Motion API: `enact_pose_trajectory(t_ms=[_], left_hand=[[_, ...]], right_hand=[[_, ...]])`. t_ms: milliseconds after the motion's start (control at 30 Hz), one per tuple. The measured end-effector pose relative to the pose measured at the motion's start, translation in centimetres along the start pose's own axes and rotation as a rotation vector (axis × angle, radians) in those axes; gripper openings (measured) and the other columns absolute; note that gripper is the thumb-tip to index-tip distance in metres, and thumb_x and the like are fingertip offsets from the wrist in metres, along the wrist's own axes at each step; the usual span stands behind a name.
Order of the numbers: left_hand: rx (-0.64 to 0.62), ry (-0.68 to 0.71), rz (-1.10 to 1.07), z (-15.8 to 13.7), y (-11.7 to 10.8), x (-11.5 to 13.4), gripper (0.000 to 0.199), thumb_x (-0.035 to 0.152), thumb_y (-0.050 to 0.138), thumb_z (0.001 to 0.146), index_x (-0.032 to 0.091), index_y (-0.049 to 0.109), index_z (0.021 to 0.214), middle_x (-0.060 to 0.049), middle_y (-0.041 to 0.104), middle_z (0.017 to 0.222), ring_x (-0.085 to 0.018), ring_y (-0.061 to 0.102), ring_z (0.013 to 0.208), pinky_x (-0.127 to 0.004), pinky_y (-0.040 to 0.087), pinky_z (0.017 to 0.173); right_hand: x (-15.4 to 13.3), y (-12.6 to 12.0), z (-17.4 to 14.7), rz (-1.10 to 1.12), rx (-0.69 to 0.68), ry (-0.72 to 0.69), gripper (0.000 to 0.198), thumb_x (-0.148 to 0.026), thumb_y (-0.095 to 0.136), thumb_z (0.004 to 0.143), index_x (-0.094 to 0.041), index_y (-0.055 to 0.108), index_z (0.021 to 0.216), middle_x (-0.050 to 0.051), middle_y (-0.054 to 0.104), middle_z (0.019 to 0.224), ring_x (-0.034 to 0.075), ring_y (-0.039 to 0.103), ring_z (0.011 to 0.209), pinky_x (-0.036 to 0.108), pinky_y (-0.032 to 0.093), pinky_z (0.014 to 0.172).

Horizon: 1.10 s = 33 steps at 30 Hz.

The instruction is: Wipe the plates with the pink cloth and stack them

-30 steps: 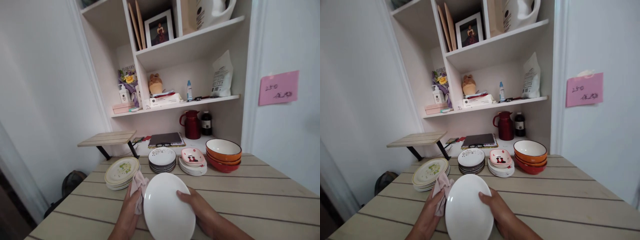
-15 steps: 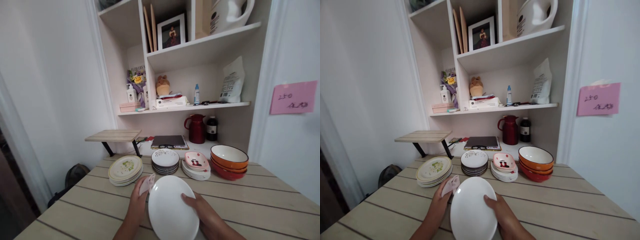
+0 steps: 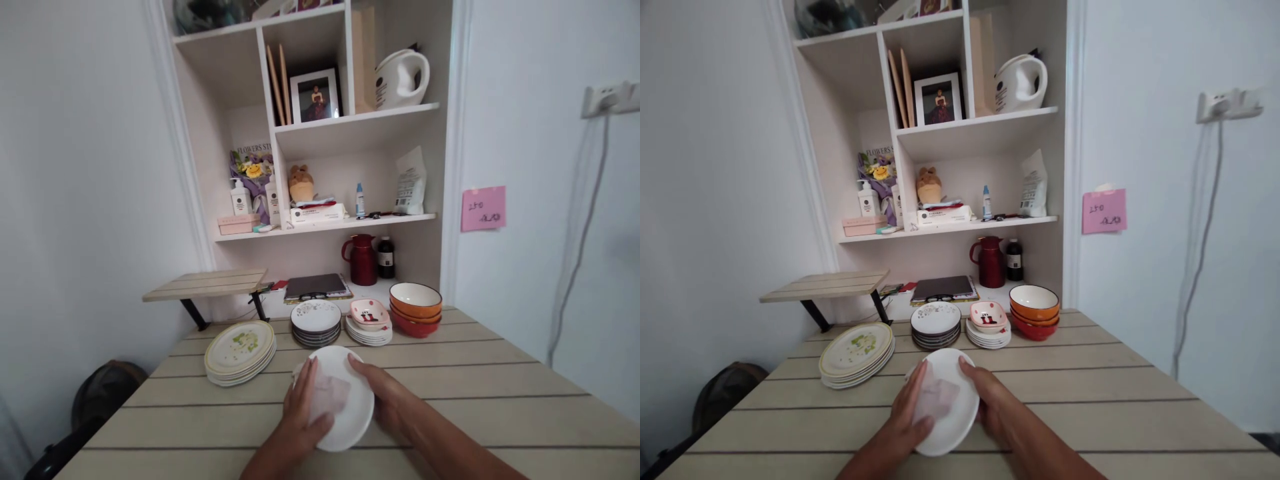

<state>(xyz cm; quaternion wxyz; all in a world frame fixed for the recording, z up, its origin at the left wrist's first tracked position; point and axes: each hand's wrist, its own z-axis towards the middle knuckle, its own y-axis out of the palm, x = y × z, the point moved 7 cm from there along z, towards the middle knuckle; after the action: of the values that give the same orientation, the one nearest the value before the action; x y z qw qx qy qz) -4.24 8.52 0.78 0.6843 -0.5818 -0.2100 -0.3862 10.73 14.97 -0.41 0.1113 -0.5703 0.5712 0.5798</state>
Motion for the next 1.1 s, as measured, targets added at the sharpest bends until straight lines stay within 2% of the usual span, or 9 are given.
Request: enact_pose_trajectory(t_ms=[100,200,267,333,467,567,667,900,1100], left_hand=[[0.134,-0.007,-0.221,-0.7,-1.1,-0.6,0.064,0.049,0.038,0.094,0.021,0.026,0.15,-0.009,0.025,0.158,-0.023,0.021,0.145,-0.041,0.015,0.118],[0.255,0.048,-0.148,-0.9,-2.1,0.0,0.049,0.039,0.051,0.09,0.021,0.051,0.136,-0.011,0.04,0.15,-0.026,0.034,0.14,-0.045,0.021,0.118],[0.214,0.133,0.003,-0.8,-1.8,1.7,0.033,0.028,0.059,0.085,0.026,0.066,0.118,-0.007,0.048,0.145,-0.028,0.038,0.138,-0.048,0.021,0.118],[0.1,0.213,0.147,-0.7,-0.7,3.5,0.031,0.019,0.061,0.083,0.032,0.069,0.11,-0.002,0.048,0.145,-0.027,0.039,0.137,-0.051,0.018,0.119],[-0.066,0.327,0.284,-0.3,1.9,5.7,0.048,0.017,0.059,0.085,0.038,0.057,0.128,-0.001,0.049,0.144,-0.025,0.045,0.133,-0.047,0.023,0.118],[-0.047,0.292,0.359,1.1,2.8,5.2,0.054,0.014,0.058,0.085,0.04,0.053,0.132,-0.002,0.047,0.145,-0.027,0.045,0.133,-0.049,0.031,0.114],[0.045,0.257,0.347,2.9,2.4,4.5,0.055,0.011,0.058,0.083,0.038,0.054,0.131,-0.003,0.047,0.145,-0.03,0.043,0.134,-0.053,0.029,0.114],[0.298,0.022,-0.076,5.2,-0.6,1.4,0.035,0.02,0.069,0.073,0.031,0.07,0.106,-0.006,0.068,0.121,-0.033,0.053,0.124,-0.049,0.012,0.119],[0.309,-0.071,-0.099,2.9,-1.0,-0.7,0.029,0.02,0.073,0.065,0.031,0.074,0.092,-0.009,0.073,0.106,-0.037,0.06,0.112,-0.05,0.031,0.11]], right_hand=[[0.9,0.9,-0.7,0.076,-0.038,0.075,0.061,-0.054,0.058,0.082,-0.005,0.059,0.119,0.02,0.074,0.101,0.027,0.072,0.086,0.042,0.05,0.09],[1.6,1.7,-1.3,0.145,-0.065,0.069,0.06,-0.053,0.055,0.085,-0.004,0.058,0.12,0.02,0.075,0.097,0.027,0.072,0.085,0.042,0.051,0.09],[1.9,2.0,-1.5,0.176,-0.089,0.059,0.059,-0.052,0.052,0.087,-0.004,0.058,0.12,0.02,0.075,0.097,0.027,0.072,0.084,0.042,0.051,0.089],[1.9,2.2,-1.8,0.185,-0.11,0.049,0.056,-0.051,0.051,0.088,-0.005,0.06,0.119,0.019,0.075,0.099,0.026,0.072,0.082,0.041,0.053,0.085],[1.9,1.8,-2.1,0.141,-0.043,0.049,0.053,-0.05,0.052,0.088,-0.005,0.063,0.113,0.018,0.075,0.097,0.023,0.072,0.077,0.034,0.055,0.073],[1.7,1.6,-2.1,0.147,-0.014,0.02,0.052,-0.049,0.052,0.089,-0.006,0.062,0.115,0.017,0.075,0.099,0.025,0.072,0.083,0.034,0.055,0.071],[1.4,1.4,-1.8,0.195,-0.012,-0.049,0.048,-0.044,0.055,0.088,-0.008,0.059,0.121,0.015,0.076,0.1,0.023,0.073,0.082,0.035,0.056,0.075],[1.8,0.8,-0.8,0.364,-0.045,-0.015,0.051,-0.042,0.05,0.092,-0.004,0.051,0.127,0.017,0.076,0.097,0.023,0.073,0.085,0.037,0.053,0.087],[1.9,0.8,-0.8,0.371,-0.072,0.018,0.053,-0.045,0.048,0.092,-0.006,0.052,0.128,0.018,0.075,0.1,0.025,0.072,0.089,0.04,0.051,0.091]])
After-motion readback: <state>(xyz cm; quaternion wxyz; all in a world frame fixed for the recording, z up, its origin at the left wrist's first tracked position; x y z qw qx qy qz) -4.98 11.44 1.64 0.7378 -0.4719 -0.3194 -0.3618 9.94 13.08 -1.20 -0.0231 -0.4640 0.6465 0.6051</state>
